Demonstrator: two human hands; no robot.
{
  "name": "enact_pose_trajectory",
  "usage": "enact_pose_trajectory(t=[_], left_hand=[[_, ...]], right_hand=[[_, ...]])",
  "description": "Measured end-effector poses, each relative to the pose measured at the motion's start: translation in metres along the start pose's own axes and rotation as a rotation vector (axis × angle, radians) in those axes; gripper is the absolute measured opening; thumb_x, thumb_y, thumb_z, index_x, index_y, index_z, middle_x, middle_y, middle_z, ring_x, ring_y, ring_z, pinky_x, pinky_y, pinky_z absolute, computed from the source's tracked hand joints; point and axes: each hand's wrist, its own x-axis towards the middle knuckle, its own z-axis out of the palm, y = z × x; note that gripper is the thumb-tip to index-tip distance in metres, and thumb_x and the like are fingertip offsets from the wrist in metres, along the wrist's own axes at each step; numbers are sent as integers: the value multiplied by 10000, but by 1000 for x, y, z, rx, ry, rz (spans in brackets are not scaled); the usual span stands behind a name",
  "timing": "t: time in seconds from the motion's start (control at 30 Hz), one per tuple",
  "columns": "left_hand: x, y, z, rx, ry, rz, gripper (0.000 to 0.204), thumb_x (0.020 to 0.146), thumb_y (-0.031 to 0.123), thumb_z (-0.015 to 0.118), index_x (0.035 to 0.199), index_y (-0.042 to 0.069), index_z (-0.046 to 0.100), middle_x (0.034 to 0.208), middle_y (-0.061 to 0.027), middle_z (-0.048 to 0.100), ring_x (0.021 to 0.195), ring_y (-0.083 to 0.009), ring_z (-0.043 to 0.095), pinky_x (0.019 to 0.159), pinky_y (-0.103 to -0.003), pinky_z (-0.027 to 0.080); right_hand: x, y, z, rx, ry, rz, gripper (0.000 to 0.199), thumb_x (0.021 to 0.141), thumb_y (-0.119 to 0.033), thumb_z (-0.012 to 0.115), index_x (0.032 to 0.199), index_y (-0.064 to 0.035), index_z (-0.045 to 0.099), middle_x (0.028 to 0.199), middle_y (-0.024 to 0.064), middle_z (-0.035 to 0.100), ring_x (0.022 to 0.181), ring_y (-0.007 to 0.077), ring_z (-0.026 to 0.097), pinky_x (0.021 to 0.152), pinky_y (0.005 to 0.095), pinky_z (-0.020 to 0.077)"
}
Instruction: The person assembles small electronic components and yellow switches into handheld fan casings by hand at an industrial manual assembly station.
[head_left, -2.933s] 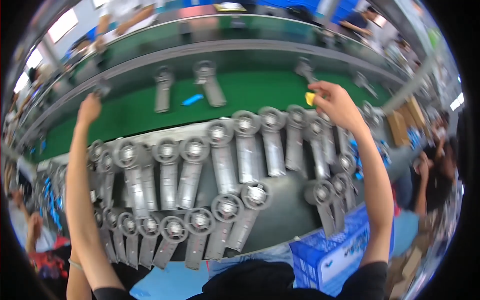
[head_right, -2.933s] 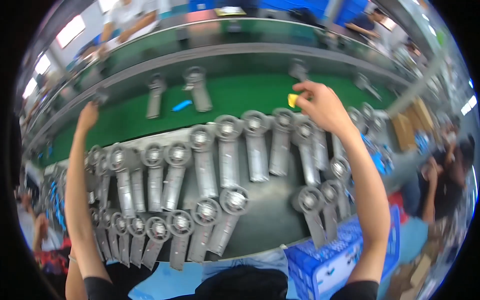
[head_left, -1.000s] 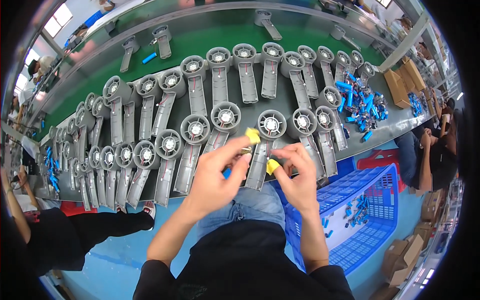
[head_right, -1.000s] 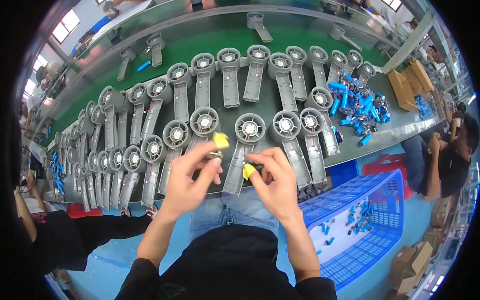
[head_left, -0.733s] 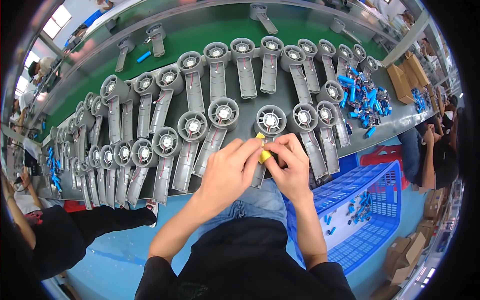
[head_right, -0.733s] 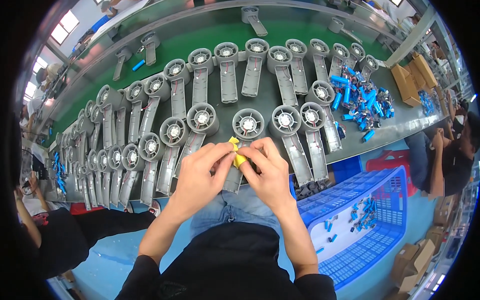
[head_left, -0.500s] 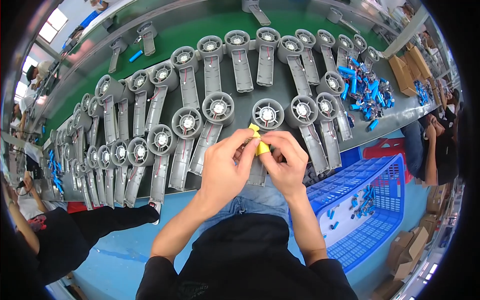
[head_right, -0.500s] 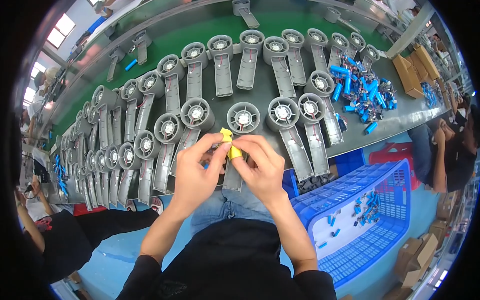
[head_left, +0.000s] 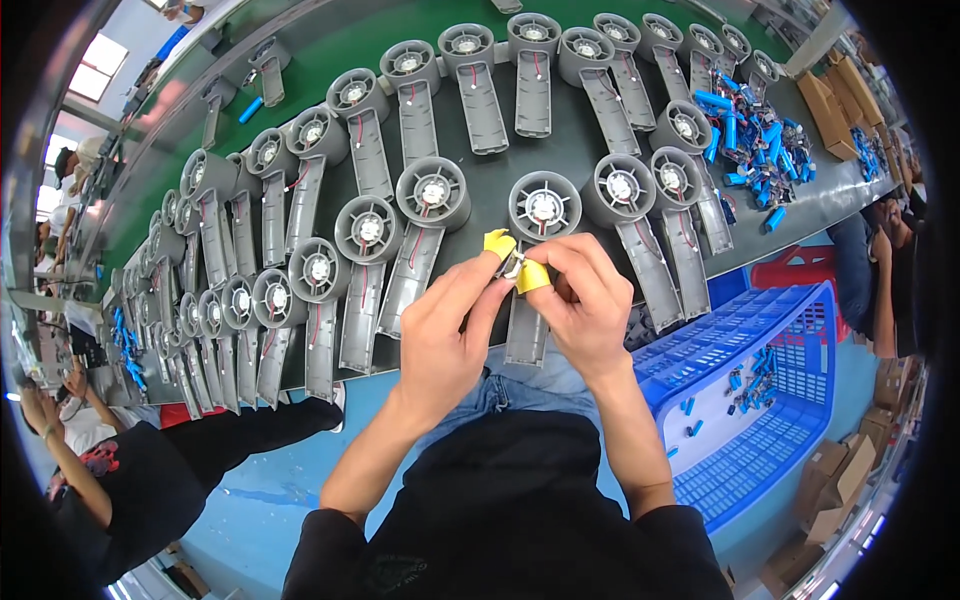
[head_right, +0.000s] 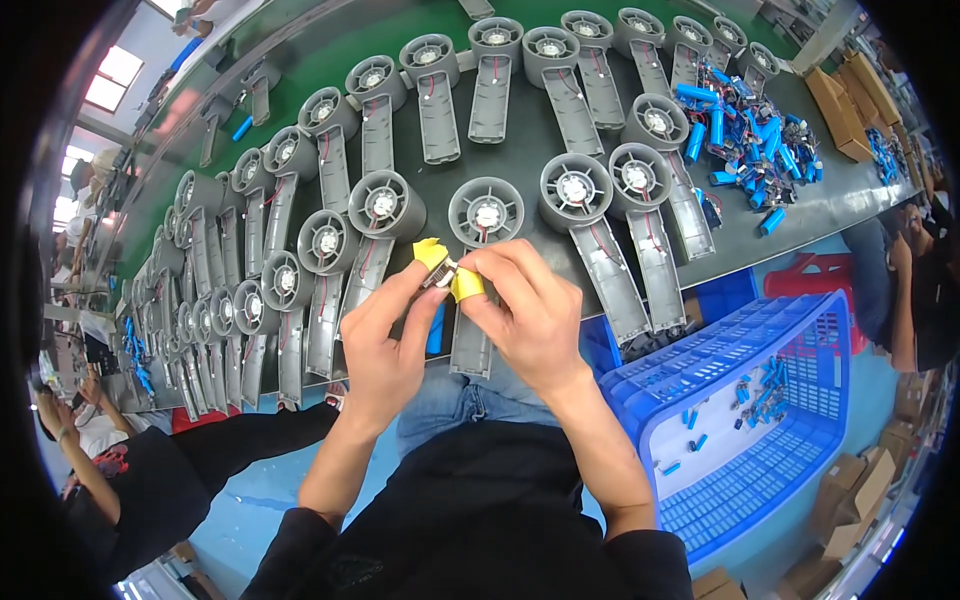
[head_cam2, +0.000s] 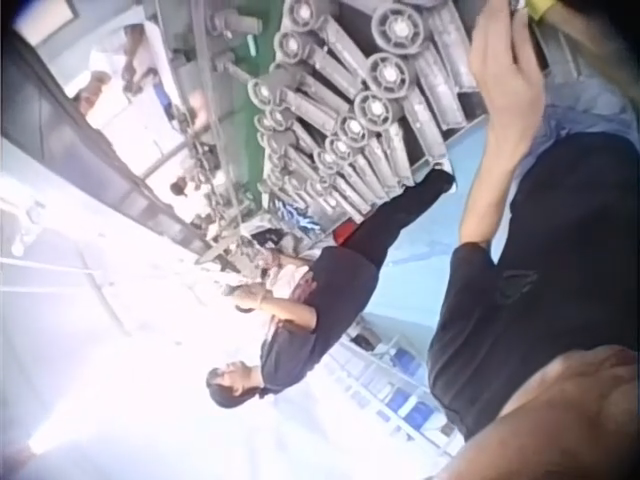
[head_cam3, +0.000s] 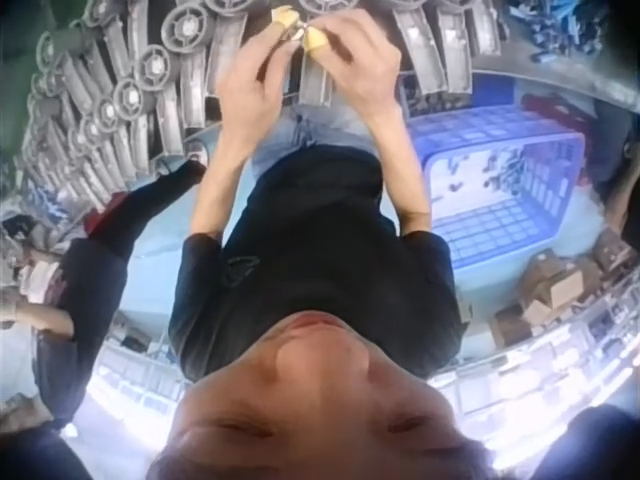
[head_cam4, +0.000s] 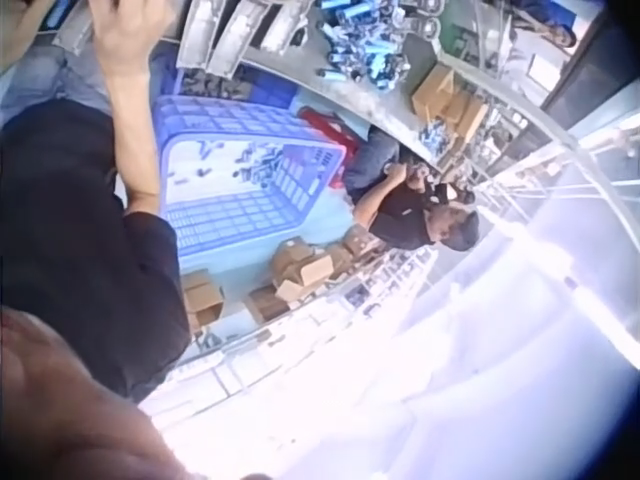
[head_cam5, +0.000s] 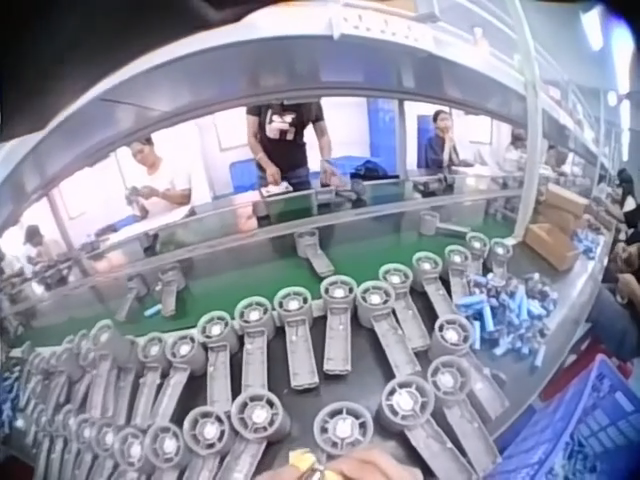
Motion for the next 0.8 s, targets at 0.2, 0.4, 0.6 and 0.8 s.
enact_pose_trajectory(t=[0.2, 0.4, 0.6, 0.8], left_hand=[[4, 2, 3, -70, 101, 41, 233, 830, -33, 711, 1060, -41, 680, 961, -149, 672, 812, -224, 672, 686, -284, 525], [3, -4, -1, -123, -2, -49, 251, 802, -56, 724, 1049, -55, 683, 966, -145, 681, 833, -245, 673, 727, -309, 530], [6, -10, -3, 39, -40, 181, 243, 797, -50, 720, 1034, -64, 670, 932, -174, 689, 832, -315, 666, 719, -352, 536], [5, -5, -2, 22, -39, 104, 231, 802, -50, 710, 1028, -60, 665, 928, -166, 682, 834, -318, 660, 704, -358, 531]], right_hand=[[0, -5, 1, 42, 4, 57, 212, 745, 57, 694, 950, 14, 666, 901, 50, 623, 533, 33, 453, 457, 199, 356], [0, -7, -1, 75, 4, 101, 201, 750, 62, 683, 945, 17, 668, 897, 44, 626, 540, 31, 455, 462, 193, 357], [4, -4, -5, 60, -22, 35, 230, 717, 86, 706, 934, 16, 671, 892, 49, 629, 526, 29, 445, 454, 194, 350], [4, 2, -7, 35, -32, -36, 245, 686, 93, 729, 907, 13, 658, 894, 58, 629, 503, 29, 427, 438, 206, 335]])
